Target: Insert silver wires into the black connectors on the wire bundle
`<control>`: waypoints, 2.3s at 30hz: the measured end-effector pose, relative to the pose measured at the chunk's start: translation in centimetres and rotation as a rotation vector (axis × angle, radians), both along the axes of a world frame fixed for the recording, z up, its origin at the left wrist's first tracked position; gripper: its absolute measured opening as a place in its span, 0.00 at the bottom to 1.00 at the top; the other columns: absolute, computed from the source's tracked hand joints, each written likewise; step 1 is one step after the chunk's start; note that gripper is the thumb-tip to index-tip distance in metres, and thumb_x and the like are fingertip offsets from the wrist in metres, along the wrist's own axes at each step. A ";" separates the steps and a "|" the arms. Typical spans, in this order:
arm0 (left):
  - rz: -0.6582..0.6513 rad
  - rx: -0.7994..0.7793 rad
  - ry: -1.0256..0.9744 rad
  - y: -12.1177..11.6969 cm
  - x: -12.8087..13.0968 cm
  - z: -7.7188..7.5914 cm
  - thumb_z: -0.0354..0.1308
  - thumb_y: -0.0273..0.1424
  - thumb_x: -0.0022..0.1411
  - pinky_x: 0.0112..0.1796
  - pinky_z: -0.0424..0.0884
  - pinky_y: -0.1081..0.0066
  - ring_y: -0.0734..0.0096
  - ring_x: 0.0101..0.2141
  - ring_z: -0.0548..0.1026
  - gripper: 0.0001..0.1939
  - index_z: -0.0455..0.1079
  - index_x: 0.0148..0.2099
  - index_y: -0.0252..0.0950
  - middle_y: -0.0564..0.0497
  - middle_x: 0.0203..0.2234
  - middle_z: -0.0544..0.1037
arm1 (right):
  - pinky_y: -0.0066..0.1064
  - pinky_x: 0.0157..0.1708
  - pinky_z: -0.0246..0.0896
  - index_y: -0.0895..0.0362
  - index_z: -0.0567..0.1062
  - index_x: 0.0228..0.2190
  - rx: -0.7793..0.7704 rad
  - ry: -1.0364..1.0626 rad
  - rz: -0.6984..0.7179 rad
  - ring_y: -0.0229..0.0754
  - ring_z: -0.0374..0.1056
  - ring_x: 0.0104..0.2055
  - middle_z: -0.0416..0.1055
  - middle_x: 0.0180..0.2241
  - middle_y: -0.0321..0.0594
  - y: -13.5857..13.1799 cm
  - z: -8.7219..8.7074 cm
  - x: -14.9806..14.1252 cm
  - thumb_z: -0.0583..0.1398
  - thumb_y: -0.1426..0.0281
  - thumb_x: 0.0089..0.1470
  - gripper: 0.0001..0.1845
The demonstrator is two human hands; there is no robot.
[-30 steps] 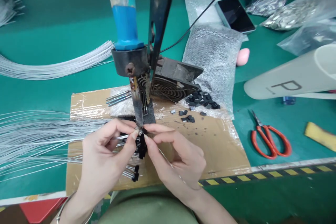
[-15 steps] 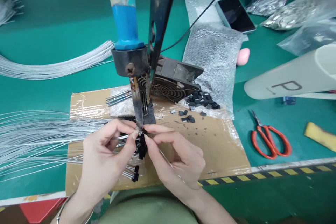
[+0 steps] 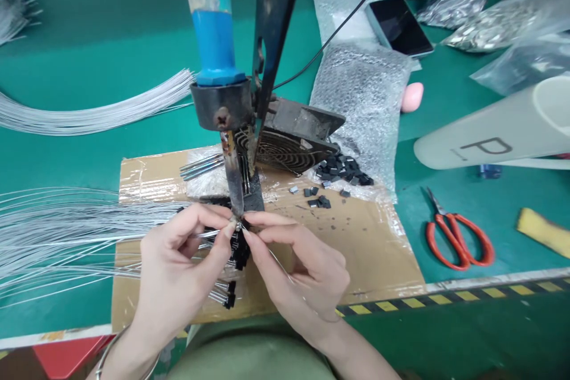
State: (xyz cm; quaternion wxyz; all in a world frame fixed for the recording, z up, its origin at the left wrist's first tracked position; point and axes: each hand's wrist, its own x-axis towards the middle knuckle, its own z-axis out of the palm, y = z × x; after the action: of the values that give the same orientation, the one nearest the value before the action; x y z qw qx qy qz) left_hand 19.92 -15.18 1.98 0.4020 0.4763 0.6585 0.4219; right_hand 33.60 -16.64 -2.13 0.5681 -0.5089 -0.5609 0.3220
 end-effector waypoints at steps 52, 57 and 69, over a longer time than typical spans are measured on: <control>-0.244 0.226 0.417 -1.8 -2.9 -2.1 0.65 0.22 0.64 0.26 0.62 0.71 0.79 0.23 0.62 0.07 0.76 0.38 0.40 0.54 0.38 0.79 | 0.29 0.31 0.65 0.52 0.77 0.46 -0.303 0.128 -0.003 0.37 0.69 0.28 0.73 0.28 0.32 -1.2 -2.3 4.5 0.54 0.69 0.74 0.11; -0.311 0.366 0.553 -2.4 -2.6 -2.2 0.64 0.20 0.64 0.25 0.65 0.72 0.77 0.26 0.72 0.08 0.76 0.40 0.39 0.53 0.38 0.82 | 0.29 0.31 0.68 0.55 0.83 0.45 -0.314 0.034 0.209 0.38 0.72 0.31 0.75 0.32 0.37 -0.8 -1.1 2.5 0.64 0.71 0.66 0.09; -0.326 0.396 0.603 -2.7 -1.9 -2.0 0.61 0.19 0.66 0.35 0.80 0.73 0.73 0.34 0.84 0.09 0.73 0.41 0.40 0.55 0.35 0.85 | 0.23 0.31 0.70 0.60 0.84 0.39 -0.242 0.049 0.212 0.34 0.72 0.29 0.78 0.29 0.36 -0.4 -0.9 0.9 0.65 0.78 0.59 0.07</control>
State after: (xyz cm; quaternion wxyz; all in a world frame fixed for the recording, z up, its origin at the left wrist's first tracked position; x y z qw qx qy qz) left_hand 17.99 -17.93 -0.02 0.1526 0.7456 0.5684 0.3126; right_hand 34.47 -17.07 -3.02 0.4789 -0.5035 -0.5548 0.4576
